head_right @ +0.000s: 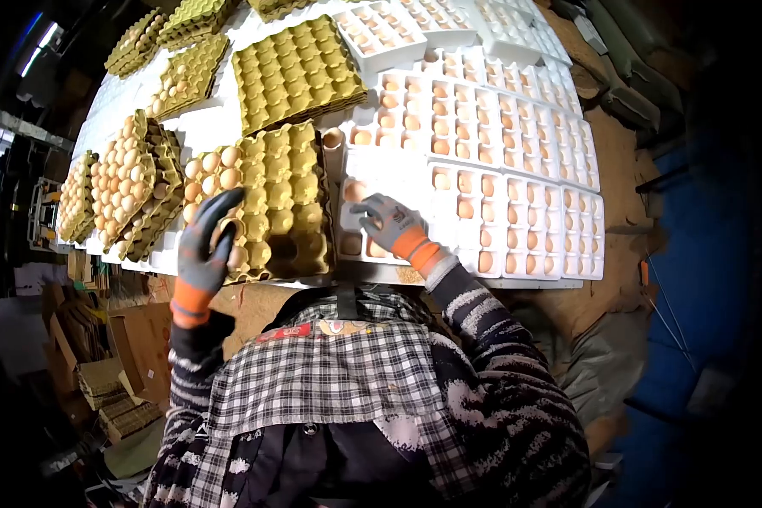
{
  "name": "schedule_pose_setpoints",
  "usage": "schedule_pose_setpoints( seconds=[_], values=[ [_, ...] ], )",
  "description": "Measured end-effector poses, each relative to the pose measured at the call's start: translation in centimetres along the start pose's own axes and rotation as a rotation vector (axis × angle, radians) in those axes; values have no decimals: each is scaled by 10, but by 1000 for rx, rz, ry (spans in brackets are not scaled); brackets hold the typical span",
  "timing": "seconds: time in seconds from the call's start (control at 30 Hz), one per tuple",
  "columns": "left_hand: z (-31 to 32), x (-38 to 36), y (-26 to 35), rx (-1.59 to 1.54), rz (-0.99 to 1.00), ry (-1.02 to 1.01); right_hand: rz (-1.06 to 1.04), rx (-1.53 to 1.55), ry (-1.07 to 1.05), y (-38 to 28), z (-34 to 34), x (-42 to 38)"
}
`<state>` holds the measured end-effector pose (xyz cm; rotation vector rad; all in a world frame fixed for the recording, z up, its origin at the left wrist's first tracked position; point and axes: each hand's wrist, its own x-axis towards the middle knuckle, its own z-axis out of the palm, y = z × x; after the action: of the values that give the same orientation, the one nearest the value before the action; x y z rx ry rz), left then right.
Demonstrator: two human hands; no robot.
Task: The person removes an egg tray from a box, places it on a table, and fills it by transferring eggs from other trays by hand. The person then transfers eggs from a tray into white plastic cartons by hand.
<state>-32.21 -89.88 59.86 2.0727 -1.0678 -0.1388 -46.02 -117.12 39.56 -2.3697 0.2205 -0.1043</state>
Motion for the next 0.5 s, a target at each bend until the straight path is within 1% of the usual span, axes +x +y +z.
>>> schedule_pose_setpoints(
  seconds=[0.03, 0.07, 0.1, 0.13, 0.17, 0.2, 0.23, 0.27, 0.33, 0.37, 0.4, 0.43, 0.47, 0.5],
  values=[
    [-20, -21, -13, 58, -10, 63, -64, -58, -140, -18, -5, -3],
    [-37, -43, -32, 109, -56, 120, -126, -203, -246, -27, -3, -5],
    [-51, -62, -43, 162, -94, 159, -171, -407, -316, -27, 7, -7],
    [-60, -83, -64, 111, -169, 220, -220, -608, -370, -23, 19, -7],
    [-66, -106, -86, 134, -211, 266, -267, -733, -390, -19, 26, -5],
    [-73, -123, -100, 157, -250, 314, -254, -708, -349, -18, 26, -1],
    [-79, -131, -101, 128, -320, 305, -125, -469, -200, -30, 16, 2],
    [-82, -136, -108, 93, -382, 242, -90, -195, 66, -43, 9, 9],
    [-75, -136, -121, 219, -315, 86, -181, -191, 318, -95, -11, 34],
    [-65, -132, -129, 279, -244, 75, -283, -108, 315, -133, -15, 44],
    [-57, -124, -135, 340, -167, 62, -374, -25, 180, -161, -6, 54],
    [-55, -116, -136, 389, -176, -11, -418, -76, 23, -191, 4, 59],
    [-56, -109, -138, 438, -186, -82, -515, -120, -77, -209, 21, 67],
    [-54, -109, -157, 430, -137, -62, -539, -324, -148, -217, 44, 71]
  ],
)
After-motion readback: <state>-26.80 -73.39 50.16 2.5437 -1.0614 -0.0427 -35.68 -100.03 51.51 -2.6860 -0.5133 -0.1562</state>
